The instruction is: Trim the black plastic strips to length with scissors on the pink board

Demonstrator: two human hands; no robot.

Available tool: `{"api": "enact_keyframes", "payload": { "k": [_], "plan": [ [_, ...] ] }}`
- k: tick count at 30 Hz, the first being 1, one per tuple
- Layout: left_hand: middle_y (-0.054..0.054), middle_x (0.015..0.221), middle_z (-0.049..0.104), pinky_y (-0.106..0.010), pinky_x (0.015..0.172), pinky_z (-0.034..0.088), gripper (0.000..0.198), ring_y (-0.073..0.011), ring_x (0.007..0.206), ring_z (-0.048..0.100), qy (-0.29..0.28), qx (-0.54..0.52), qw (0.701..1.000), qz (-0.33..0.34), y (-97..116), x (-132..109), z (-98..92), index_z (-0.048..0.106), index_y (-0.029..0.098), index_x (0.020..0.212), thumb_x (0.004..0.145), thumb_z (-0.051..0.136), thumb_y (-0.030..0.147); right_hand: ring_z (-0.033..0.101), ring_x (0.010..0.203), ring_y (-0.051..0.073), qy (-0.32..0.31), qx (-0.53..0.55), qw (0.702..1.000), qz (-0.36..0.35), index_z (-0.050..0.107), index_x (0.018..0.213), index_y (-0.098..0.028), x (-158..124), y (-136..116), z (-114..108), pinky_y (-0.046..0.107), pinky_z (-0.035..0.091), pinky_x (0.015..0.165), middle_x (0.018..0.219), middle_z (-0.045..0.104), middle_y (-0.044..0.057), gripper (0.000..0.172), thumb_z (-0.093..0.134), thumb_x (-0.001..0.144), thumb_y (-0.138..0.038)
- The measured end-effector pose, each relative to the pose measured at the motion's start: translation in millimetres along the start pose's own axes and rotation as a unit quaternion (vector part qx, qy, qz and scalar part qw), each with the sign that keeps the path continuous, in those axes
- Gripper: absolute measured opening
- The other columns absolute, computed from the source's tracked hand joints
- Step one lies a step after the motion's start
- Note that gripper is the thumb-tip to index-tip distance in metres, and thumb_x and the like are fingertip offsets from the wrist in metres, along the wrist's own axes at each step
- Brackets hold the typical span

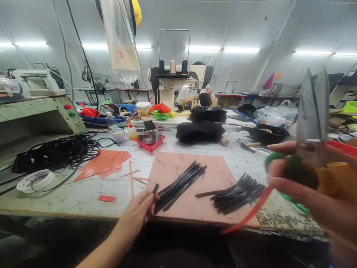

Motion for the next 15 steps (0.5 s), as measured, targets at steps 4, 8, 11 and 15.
{"api": "enact_keyframes", "payload": {
  "k": [4, 8, 11, 15],
  "plan": [
    [0.007, 0.054, 0.041, -0.018, 0.044, 0.021, 0.035, -0.0061, 0.046, 0.029, -0.006, -0.074, 0.996, 0.046, 13.6, -4.6, 19.1, 0.057, 0.017, 0.075, 0.07, 0.058, 0.052, 0.057, 0.05, 0.013, -0.178, 0.307, 0.933, 0.06, 0.058, 0.101, -0.028, -21.3, -32.2, 95.9, 0.023, 0.045, 0.041, 0.066, 0.061, -0.001, 0.035, 0.07, 0.069, -0.02],
    [0.003, 0.062, 0.05, -0.019, 0.054, 0.035, 0.028, -0.0103, 0.058, 0.042, -0.021, -0.094, 0.992, 0.086, 20.2, -11.4, 27.0, 0.06, 0.019, 0.075, 0.075, 0.058, 0.047, 0.055, 0.056, 0.011, -0.211, 0.383, 0.888, 0.144, 0.054, 0.101, -0.023, -55.8, -34.4, 169.3, 0.023, 0.047, 0.051, 0.069, 0.058, -0.003, 0.034, 0.061, 0.069, -0.013],
    [-0.001, 0.077, 0.06, -0.025, 0.072, 0.043, 0.025, -0.0158, 0.073, 0.051, -0.047, -0.095, 0.989, 0.105, 18.2, -15.7, 28.8, 0.063, 0.021, 0.083, 0.079, 0.054, 0.044, 0.055, 0.061, 0.011, -0.159, 0.4, 0.888, 0.16, 0.05, 0.105, -0.022, -70.8, -26.2, 191.6, 0.024, 0.049, 0.057, 0.071, 0.055, -0.004, 0.037, 0.06, 0.07, -0.015],
    [-0.003, 0.088, 0.064, -0.028, 0.086, 0.042, 0.025, -0.0199, 0.086, 0.055, -0.061, -0.069, 0.986, 0.138, 16.1, -19.1, 26.8, 0.065, 0.021, 0.085, 0.081, 0.053, 0.042, 0.056, 0.067, 0.013, -0.116, 0.403, 0.889, 0.181, 0.048, 0.108, -0.023, -78.7, -13.6, 197.1, 0.023, 0.049, 0.056, 0.08, 0.057, -0.001, 0.042, 0.063, 0.069, -0.018]
  ]
}}
Point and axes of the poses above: each hand's wrist, its own x-axis towards the middle knuckle, its own z-axis out of the palm, y = z × x, the point moved 7 cm from there along x, towards the middle knuckle
